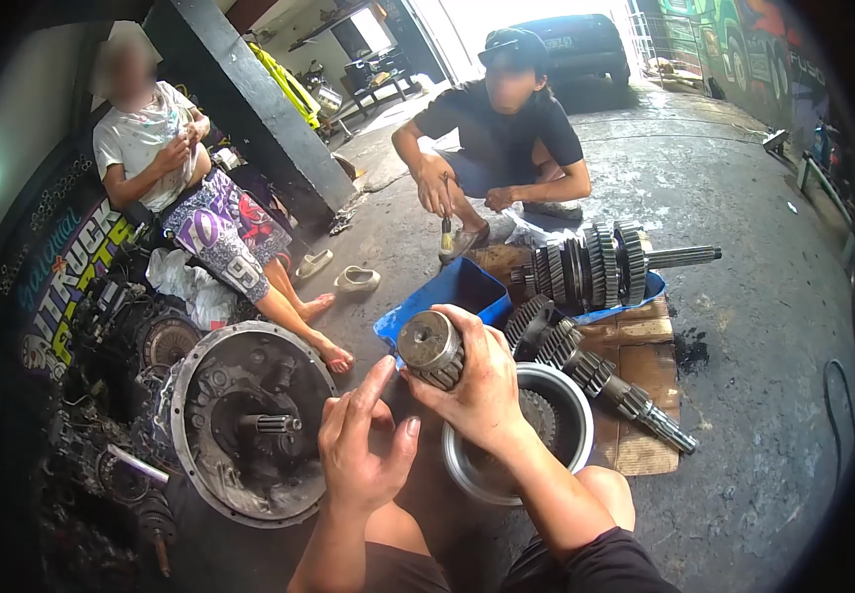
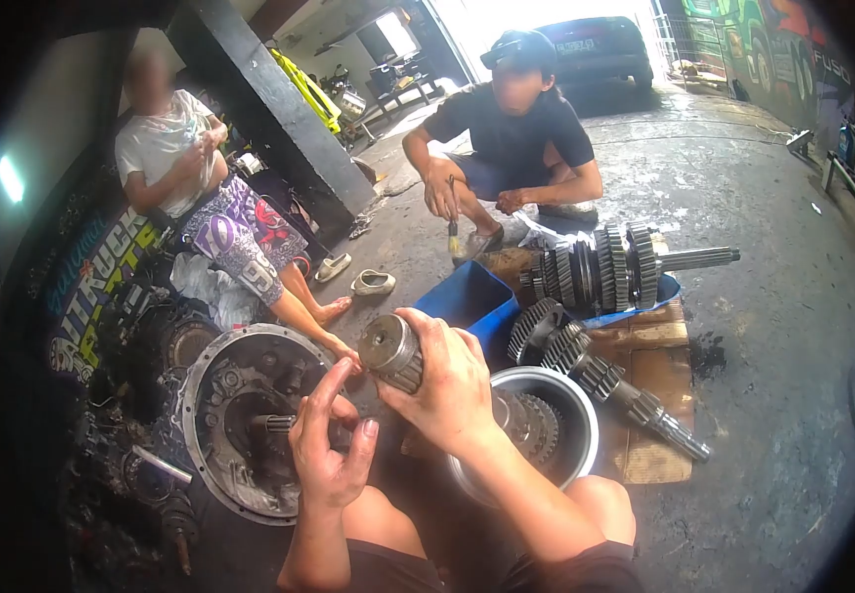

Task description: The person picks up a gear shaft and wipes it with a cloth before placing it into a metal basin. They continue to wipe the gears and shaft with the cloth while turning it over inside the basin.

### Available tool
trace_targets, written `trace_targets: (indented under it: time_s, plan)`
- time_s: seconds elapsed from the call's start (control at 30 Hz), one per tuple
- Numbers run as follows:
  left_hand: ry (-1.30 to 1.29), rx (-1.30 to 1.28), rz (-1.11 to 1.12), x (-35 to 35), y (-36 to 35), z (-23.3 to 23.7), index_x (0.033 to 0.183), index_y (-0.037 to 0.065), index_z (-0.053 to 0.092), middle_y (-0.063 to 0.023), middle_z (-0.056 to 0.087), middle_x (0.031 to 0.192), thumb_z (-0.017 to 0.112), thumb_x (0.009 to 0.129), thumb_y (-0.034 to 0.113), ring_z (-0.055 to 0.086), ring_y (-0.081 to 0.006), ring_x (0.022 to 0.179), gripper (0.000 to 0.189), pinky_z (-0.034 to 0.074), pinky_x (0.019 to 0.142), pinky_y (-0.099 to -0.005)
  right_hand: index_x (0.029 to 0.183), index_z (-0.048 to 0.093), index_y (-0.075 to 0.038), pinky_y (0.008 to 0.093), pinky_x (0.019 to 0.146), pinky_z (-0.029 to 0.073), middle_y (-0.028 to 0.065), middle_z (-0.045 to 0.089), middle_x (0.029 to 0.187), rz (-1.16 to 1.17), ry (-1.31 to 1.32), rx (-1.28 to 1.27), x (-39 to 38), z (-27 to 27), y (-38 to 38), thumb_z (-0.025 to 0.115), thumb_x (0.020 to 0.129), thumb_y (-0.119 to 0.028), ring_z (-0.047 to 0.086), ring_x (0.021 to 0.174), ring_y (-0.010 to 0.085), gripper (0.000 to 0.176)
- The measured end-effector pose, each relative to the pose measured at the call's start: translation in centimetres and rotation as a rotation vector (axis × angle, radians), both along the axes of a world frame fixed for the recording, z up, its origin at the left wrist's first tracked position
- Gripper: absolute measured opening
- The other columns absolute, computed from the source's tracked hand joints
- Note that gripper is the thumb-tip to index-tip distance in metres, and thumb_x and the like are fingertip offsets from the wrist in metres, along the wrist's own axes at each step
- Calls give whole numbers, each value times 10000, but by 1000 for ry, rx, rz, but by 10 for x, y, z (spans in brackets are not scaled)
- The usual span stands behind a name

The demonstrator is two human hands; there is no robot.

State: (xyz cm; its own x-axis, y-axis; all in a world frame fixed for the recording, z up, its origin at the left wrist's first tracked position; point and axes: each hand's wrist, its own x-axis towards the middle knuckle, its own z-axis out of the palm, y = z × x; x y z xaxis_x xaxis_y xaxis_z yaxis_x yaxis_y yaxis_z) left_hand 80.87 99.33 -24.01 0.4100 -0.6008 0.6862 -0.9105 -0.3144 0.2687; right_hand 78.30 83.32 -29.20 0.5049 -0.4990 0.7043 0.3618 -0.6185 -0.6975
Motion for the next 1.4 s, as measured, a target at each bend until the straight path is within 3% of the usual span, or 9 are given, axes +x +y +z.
trace_targets:
  time_s: [0.07, 0.17, 0.27, 0.4, 0.57, 0.83, 1.0, 1.23, 1.4]
  plan:
    - [31, 34, 21, 0, -2, -1, 1380, -6, 546, -47, 610, 754, 708, 800, 161, 551, -169, 696, 625, 478, 732, -320, 1285, 528, -72, 433, 948, 467, 103, 641, 1174, -5, -2, 5, 1, 0, 0, 858, 658, -185, 626, 1055, 332, 718]
    - [28, 64, 41, -4, -9, 3, 1396, 16, 540, -45, 605, 738, 721, 787, 151, 550, -172, 691, 650, 479, 735, -331, 1313, 521, -97, 422, 935, 458, 103, 637, 1081, -9, -40, -9, 2, 1, -1, 838, 667, -222, 628, 1019, 326, 730]
    - [-11, 94, 41, -2, -13, 6, 1426, 85, 532, -13, 541, 700, 733, 790, 200, 555, -183, 657, 677, 418, 715, -345, 1327, 514, -93, 430, 966, 456, 115, 640, 1133, -3, -42, 9, 2, 2, 0, 833, 676, -225, 625, 1054, 333, 737]
    - [-56, 195, 15, -3, -20, 20, 1440, 135, 530, -2, 506, 673, 731, 796, 219, 543, -180, 637, 680, 420, 707, -353, 1330, 509, -80, 442, 994, 451, 127, 635, 1191, 3, 44, 37, 4, -1, 0, 827, 682, -227, 612, 1095, 342, 736]
    - [83, 369, 57, 10, -28, 44, 1487, 181, 479, -2, 457, 620, 744, 816, 263, 511, -184, 589, 726, 420, 696, -360, 1314, 520, -64, 446, 995, 449, 128, 635, 1197, -7, 52, 60, 6, -2, -1, 826, 685, -224, 602, 1105, 359, 717]
    - [81, 362, 122, 3, -8, 40, 1497, 164, 463, -11, 477, 612, 759, 807, 274, 548, -175, 600, 759, 426, 692, -345, 1305, 515, -64, 446, 1000, 439, 149, 641, 1165, -14, 65, 64, 6, -3, -4, 850, 670, -236, 603, 1101, 366, 738]
    - [2, 393, -32, -3, -9, 39, 1509, 176, 443, -48, 624, 760, 748, 823, 263, 588, -196, 643, 756, 452, 762, -353, 1270, 521, -64, 446, 977, 442, 146, 660, 1114, -11, 79, 104, 9, -3, -1, 851, 648, -211, 617, 1075, 356, 720]
    - [52, 167, -20, 5, -16, 28, 1553, 141, 348, -56, 521, 725, 734, 845, 231, 553, -221, 665, 812, 456, 752, -365, 1210, 535, -60, 435, 952, 450, 131, 668, 1066, -47, 25, 67, 9, -2, 2, 845, 650, -211, 633, 1022, 350, 658]
    - [23, 254, -35, 6, -10, 28, 1540, 127, 377, -49, 524, 720, 741, 838, 224, 555, -215, 665, 796, 459, 741, -365, 1225, 529, -59, 438, 954, 449, 138, 671, 1069, -37, 24, 53, 9, -2, 1, 849, 652, -209, 639, 1019, 349, 673]
